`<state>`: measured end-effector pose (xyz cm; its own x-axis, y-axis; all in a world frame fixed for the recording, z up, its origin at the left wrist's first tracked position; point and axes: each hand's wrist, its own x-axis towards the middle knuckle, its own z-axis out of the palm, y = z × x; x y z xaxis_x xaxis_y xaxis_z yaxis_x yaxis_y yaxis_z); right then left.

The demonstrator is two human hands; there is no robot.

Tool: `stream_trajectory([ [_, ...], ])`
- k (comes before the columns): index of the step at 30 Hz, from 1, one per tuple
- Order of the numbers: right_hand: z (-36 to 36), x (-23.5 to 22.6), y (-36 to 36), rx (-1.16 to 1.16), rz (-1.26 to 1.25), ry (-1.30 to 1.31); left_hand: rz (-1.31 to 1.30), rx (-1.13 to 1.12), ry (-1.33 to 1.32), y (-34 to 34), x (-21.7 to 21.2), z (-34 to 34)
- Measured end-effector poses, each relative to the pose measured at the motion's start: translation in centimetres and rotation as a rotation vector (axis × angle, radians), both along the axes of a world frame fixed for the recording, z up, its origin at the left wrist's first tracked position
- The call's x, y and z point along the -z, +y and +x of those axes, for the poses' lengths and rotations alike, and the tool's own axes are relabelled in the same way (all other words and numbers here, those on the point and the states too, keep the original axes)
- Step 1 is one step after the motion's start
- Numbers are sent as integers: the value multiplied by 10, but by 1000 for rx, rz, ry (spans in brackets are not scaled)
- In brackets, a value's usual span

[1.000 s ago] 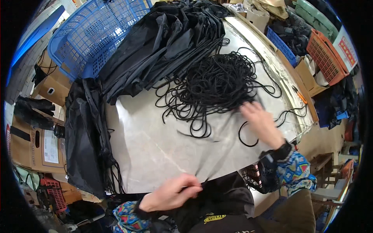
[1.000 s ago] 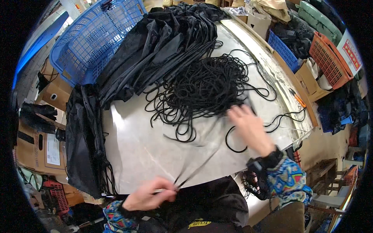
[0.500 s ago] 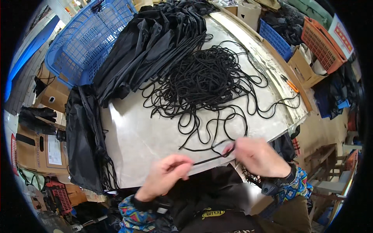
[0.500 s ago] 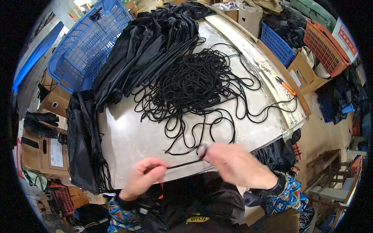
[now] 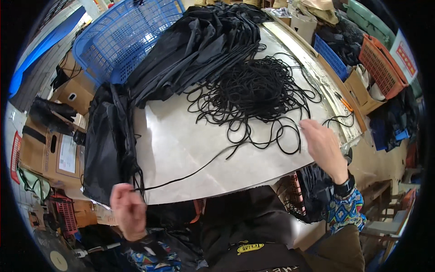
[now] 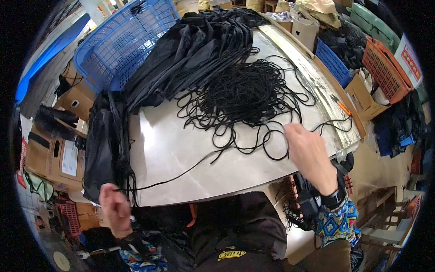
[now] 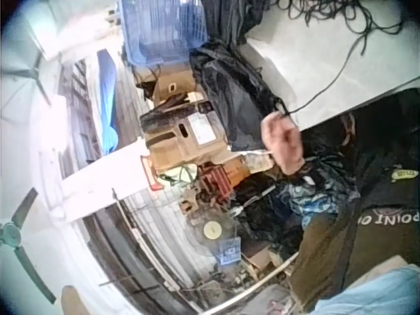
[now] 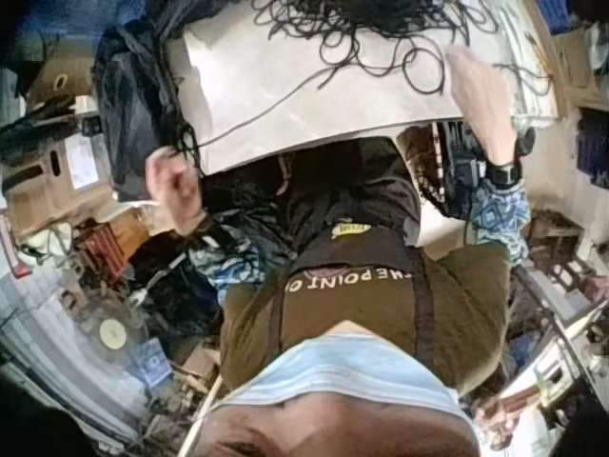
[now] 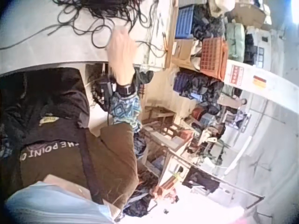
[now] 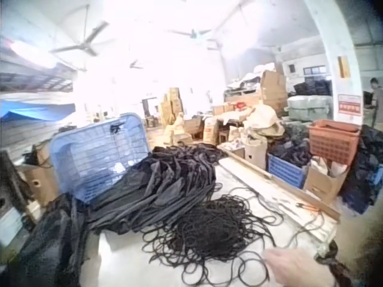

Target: The person assembles black drawstring bags by threading black cords through the fabric channels using a metal hook tool. They repeatedly pick up a bag, insert the hook into the channel, catch the cord, and pull it through to attach the drawstring. The finished bags are placed on a pile on the table.

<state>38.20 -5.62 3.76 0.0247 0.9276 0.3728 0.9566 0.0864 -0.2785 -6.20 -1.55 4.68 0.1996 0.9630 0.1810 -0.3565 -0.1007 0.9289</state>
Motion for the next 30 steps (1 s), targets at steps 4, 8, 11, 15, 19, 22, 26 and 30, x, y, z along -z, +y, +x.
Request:
stream_trajectory([
  [4,-90,-17,-6,-579,-312,976,-380,329,290,-9,-3,108],
  [8,-108,-26,-7,-593,-422,803,-372,392,98,-11,0,120],
  [11,-79,-21,-13,-267,-398,866,-468,372,-87,-4,19,82],
  [15,-111,-15,-11,-449,-455,996,-417,414,-53,-11,16,112],
  [19,-118,-10,-10,-504,-523,885,-436,395,13,-13,10,120],
  [22,-87,-8,-12,-246,-361,792,-485,367,-94,-9,27,81],
  [26,-42,19,-17,29,-173,867,-489,325,-607,-9,55,44],
  [30,-14,24,-22,125,-91,706,-503,457,-1048,-5,70,38],
])
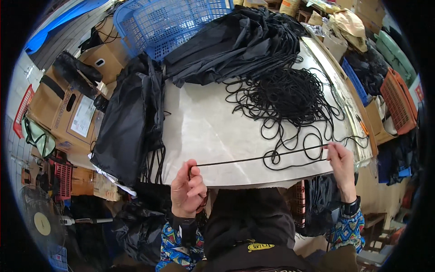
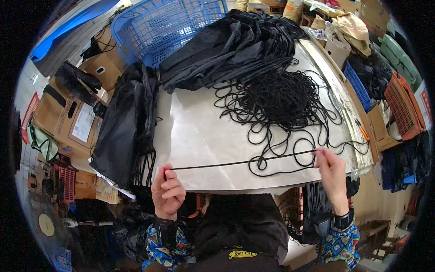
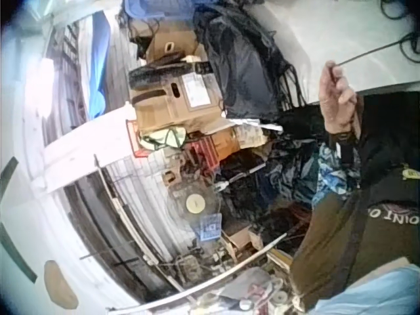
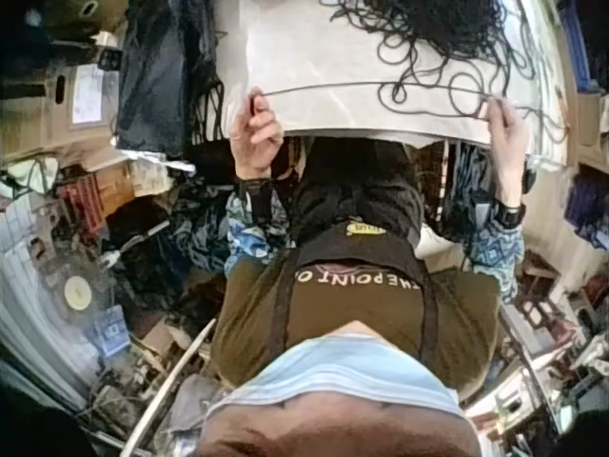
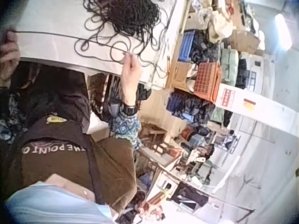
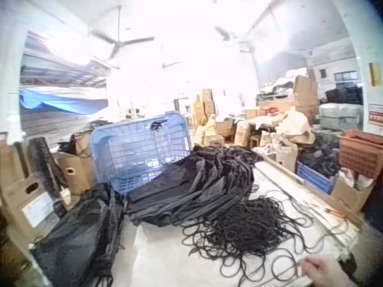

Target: The person assembles black drawstring bags by threading black cords through the fabric channels using a metal hook tool. They repeatedly pick up a bag, insert the hook into the channel, catch the cord, and pull it through to attach the drawstring. The finished bags are placed on a pile on the table.

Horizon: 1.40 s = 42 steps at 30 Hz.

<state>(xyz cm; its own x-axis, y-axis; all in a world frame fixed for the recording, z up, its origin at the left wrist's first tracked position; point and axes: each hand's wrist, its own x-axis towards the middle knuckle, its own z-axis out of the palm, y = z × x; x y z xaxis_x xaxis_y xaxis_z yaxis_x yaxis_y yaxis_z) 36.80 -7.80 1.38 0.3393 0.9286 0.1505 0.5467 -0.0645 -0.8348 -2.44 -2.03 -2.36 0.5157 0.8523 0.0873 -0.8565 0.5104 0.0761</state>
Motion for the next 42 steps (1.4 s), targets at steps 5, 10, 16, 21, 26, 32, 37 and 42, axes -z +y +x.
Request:
stream_trajectory([
  [5,42,10,-5,184,35,-146,-193,-179,-9,-2,-30,7],
  [10,34,1,-15,106,144,-497,-48,-283,756,-2,-21,17],
  [16,-71,-20,-20,-551,-329,14,350,-430,1229,-20,-4,78],
  [21,-98,-8,-19,-569,-165,144,146,-144,1038,-33,-12,90],
  [26,-105,3,-21,-518,37,54,124,-86,1057,-41,-10,92],
  [32,-109,0,-25,-561,-78,116,227,-132,1106,-44,-7,94],
  [37,-112,0,-25,-568,-56,76,294,-115,1181,-43,-6,91],
  [42,-109,4,-24,-612,-11,-6,133,51,1018,-42,-20,87],
])
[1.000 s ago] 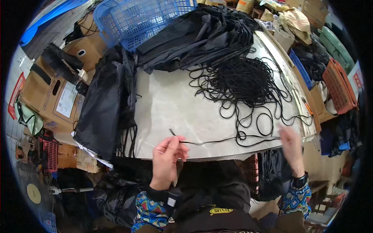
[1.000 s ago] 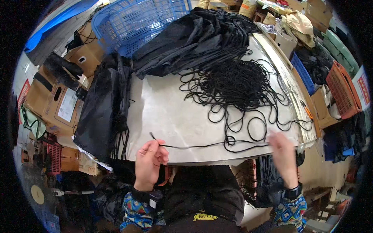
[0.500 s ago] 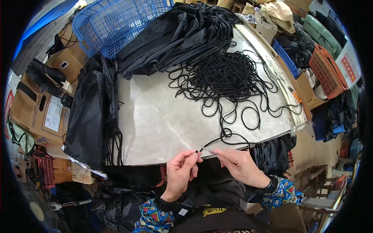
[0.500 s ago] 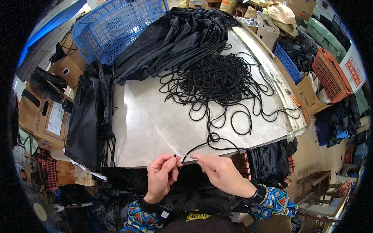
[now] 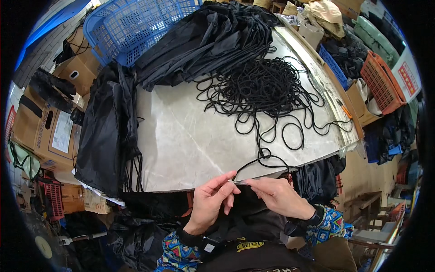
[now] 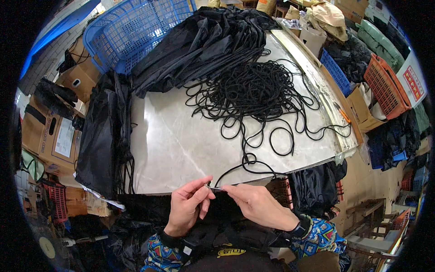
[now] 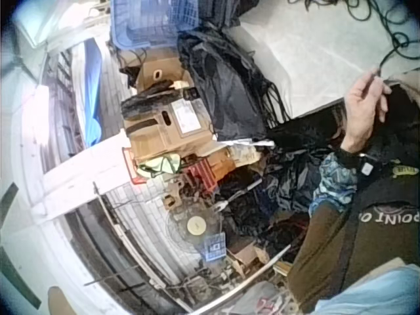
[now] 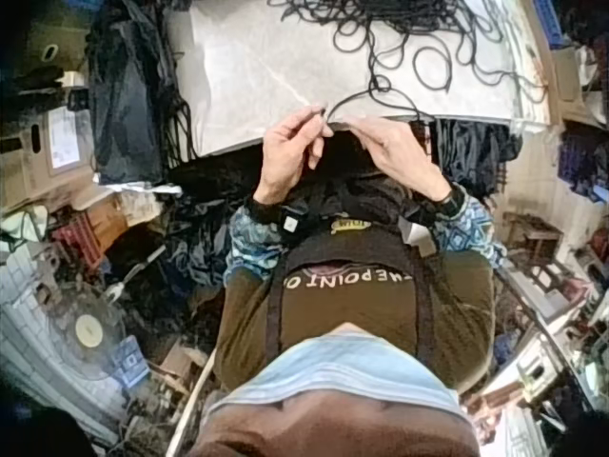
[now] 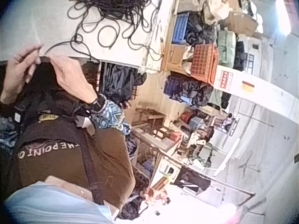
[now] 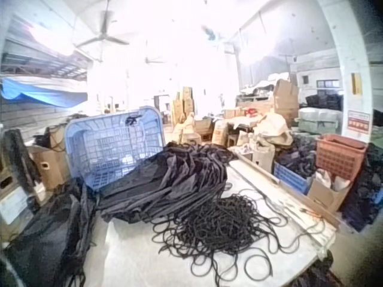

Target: The person assembles black drawstring bags by threading black cords through the fabric channels using a metal hook tool. They repeatedly pick up a bag, insert the hook into the channel, catch the cord, and pull it through to attach the drawstring. The finished bags are placed on a pile on the table.

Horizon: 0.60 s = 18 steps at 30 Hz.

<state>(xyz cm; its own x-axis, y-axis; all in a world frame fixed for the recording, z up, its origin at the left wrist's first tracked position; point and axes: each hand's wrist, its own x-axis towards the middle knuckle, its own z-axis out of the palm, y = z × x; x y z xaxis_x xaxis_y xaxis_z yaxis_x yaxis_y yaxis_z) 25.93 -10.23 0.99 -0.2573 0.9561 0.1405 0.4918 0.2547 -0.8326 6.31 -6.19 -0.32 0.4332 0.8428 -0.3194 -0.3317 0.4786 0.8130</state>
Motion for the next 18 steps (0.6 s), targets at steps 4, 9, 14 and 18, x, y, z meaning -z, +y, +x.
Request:
stream_trajectory([
  [4,1,-8,-2,-50,11,-200,-63,67,-13,4,4,-4],
  [9,1,-10,-7,-61,44,-158,159,-37,175,13,0,9],
  [14,15,-46,-9,20,383,8,501,13,564,50,36,25],
  [18,10,-48,-2,243,356,678,792,166,779,59,65,72],
])
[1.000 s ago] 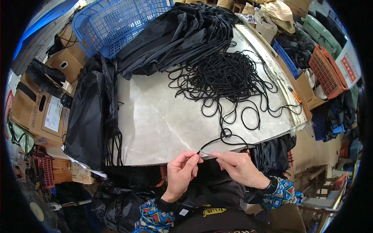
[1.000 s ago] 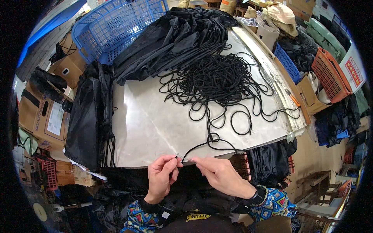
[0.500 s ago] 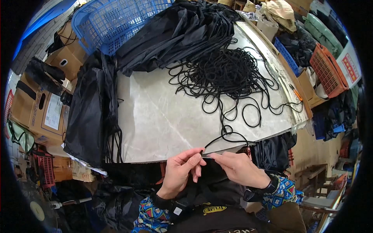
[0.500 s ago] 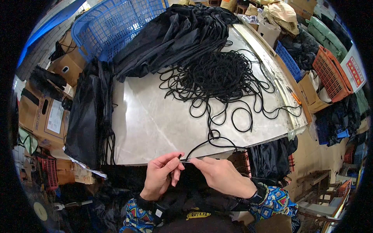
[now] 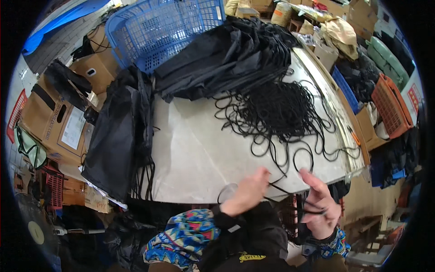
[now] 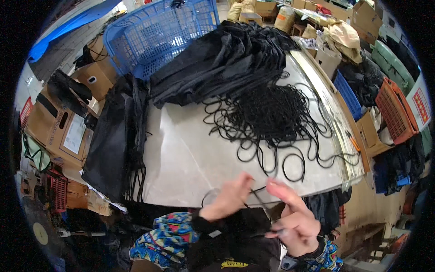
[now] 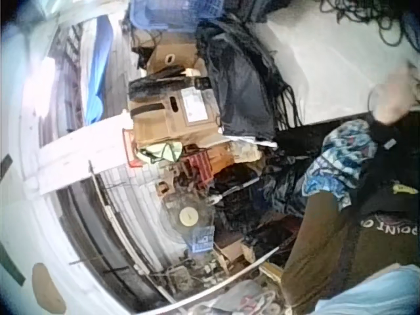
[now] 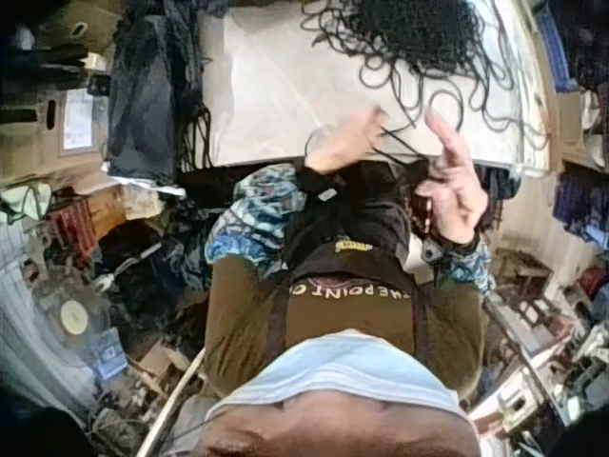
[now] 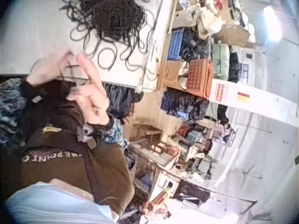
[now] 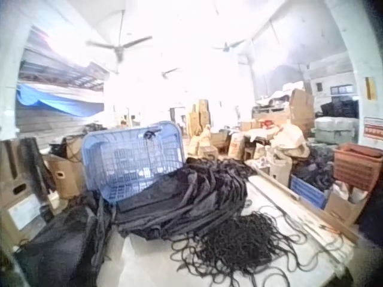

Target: The person assembles black drawstring bags by threading black cords through the fabric channels using a metal hook tool. They repeatedly pick up a bag, insert the hook into the channel, catch the cord, and pull it through to attach the drawstring. The finished bags are placed on a pile on the table.

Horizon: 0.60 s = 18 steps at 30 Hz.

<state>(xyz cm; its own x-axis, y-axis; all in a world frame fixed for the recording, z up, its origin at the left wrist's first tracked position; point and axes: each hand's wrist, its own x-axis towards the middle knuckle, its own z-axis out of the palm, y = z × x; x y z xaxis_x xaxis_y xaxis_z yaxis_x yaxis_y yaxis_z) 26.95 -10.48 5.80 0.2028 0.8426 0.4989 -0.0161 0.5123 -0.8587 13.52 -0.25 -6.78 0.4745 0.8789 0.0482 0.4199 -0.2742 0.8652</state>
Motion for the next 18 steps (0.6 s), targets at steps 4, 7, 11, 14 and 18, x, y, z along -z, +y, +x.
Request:
stream_trajectory([
  [4,26,-13,6,-290,-252,719,-37,451,91,38,-40,17],
  [7,67,-8,0,-128,-369,454,447,194,-286,160,-58,2],
  [11,82,11,7,-153,-705,338,1018,-420,130,327,-63,-68],
  [14,77,12,12,-71,-923,127,505,-208,559,363,-56,-89],
  [18,83,28,19,-26,-913,169,873,-416,161,363,-75,-85],
])
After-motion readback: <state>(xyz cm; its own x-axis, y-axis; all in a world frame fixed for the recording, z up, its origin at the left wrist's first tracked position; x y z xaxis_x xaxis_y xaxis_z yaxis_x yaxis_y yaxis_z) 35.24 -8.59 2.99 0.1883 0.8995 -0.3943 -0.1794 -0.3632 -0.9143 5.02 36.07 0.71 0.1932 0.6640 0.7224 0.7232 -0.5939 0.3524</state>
